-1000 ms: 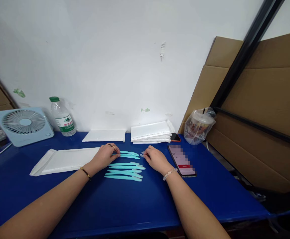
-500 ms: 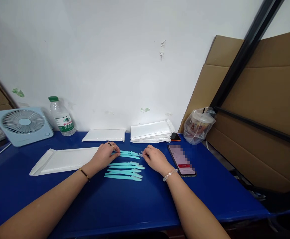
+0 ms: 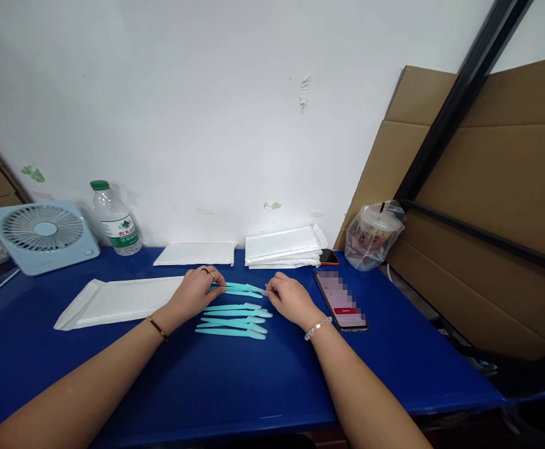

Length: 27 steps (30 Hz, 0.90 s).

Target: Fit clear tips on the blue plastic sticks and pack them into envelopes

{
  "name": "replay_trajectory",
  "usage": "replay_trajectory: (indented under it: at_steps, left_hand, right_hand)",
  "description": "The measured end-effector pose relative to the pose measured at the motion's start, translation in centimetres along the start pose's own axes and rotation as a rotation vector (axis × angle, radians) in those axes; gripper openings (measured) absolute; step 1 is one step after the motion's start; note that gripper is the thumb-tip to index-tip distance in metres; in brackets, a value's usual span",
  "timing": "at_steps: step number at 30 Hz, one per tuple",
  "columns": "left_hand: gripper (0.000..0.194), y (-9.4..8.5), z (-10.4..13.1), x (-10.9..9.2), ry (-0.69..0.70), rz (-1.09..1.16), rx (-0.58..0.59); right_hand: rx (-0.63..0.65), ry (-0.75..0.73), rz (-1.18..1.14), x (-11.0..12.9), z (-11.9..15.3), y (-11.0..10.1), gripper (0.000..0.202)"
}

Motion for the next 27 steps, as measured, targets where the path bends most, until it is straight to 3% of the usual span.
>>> replay_trajectory:
  at_steps: [27]
  left_hand:
    - [0.010, -0.13, -0.03, 0.51, -0.026, 0.018, 0.008]
  right_hand:
    - [-0.014, -0.011, 0.013, 0.21, 0.04, -0.10, 0.014]
Point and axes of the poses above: each hand's wrist, its own z-axis away from the middle knuckle, its own y-axis out of the palm, x = y × z, the point moved 10 cm from there along -z, towards the middle knuckle, and after that the axes turned 1 degree about -y, right-handed, at the moved point
